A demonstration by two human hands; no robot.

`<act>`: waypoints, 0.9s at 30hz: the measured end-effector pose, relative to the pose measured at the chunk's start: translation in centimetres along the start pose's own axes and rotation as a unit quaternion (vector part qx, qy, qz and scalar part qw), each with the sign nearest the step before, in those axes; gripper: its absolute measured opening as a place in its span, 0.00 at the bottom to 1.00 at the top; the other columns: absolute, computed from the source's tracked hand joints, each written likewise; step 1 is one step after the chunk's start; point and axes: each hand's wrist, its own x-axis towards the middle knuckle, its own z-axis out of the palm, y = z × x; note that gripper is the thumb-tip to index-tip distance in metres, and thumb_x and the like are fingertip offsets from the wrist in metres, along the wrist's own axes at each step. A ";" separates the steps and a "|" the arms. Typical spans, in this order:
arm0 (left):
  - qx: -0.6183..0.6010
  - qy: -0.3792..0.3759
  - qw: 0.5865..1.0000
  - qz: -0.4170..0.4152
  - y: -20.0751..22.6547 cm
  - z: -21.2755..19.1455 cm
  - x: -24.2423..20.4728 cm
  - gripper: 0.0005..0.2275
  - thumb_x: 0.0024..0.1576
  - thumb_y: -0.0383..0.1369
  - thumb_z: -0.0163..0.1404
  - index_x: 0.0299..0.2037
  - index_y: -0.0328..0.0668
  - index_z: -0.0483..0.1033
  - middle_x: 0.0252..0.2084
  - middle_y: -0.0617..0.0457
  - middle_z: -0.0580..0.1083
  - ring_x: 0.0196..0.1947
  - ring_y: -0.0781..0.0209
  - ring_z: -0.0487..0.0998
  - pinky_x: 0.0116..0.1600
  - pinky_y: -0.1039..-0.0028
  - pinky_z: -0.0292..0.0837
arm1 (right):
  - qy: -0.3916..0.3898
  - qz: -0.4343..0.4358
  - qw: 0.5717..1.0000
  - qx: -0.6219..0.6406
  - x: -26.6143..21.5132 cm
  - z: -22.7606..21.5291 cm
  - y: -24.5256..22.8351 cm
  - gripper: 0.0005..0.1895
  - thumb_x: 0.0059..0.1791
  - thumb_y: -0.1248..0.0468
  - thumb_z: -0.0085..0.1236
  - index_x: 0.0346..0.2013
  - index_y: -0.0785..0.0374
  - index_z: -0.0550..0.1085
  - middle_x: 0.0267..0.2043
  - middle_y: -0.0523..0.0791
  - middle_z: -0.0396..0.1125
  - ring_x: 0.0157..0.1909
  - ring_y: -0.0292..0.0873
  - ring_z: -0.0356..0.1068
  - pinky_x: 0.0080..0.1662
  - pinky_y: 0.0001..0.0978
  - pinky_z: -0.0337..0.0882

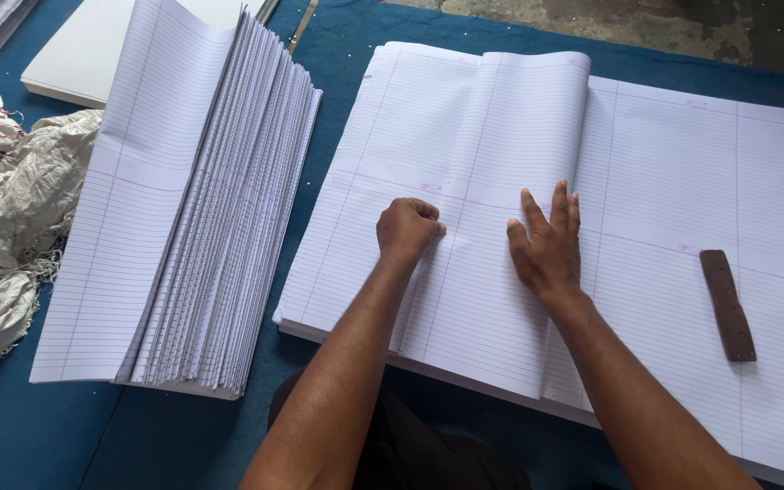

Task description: The person folds a stack of lined papers in half and uses a wooden block to press the crease. They repeat this process for multiple sheets, stacking the folded papers to the side.

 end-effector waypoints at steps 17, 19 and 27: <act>0.010 0.010 0.999 -0.038 0.5 -0.2 0.2 0.07 0.48 0.33 0.63 0.36 0.47 0.85 0.38 0.53 0.83 0.40 0.61 0.84 0.49 0.69 0.79 | -0.012 0.010 0.995 -0.097 0.1 0.7 -0.5 0.37 0.50 0.42 0.43 0.72 0.51 0.60 0.80 0.55 0.26 0.80 0.60 0.22 0.71 0.63 0.43; 0.026 0.016 0.999 -0.042 0.8 -0.2 0.2 0.07 0.48 0.33 0.63 0.36 0.48 0.85 0.38 0.53 0.83 0.40 0.60 0.83 0.49 0.68 0.79 | -0.009 0.008 0.993 -0.116 0.2 0.9 -0.5 0.38 0.49 0.42 0.44 0.72 0.50 0.59 0.80 0.56 0.26 0.80 0.60 0.21 0.71 0.62 0.43; 0.143 0.021 0.988 0.059 2.8 0.3 -1.7 0.20 0.58 0.25 0.45 0.60 0.58 0.73 0.51 0.49 0.75 0.50 0.52 0.78 0.53 0.58 0.75 | -0.018 0.010 0.993 -0.117 0.0 0.3 -1.1 0.38 0.50 0.42 0.46 0.73 0.49 0.58 0.80 0.55 0.26 0.79 0.60 0.21 0.71 0.63 0.43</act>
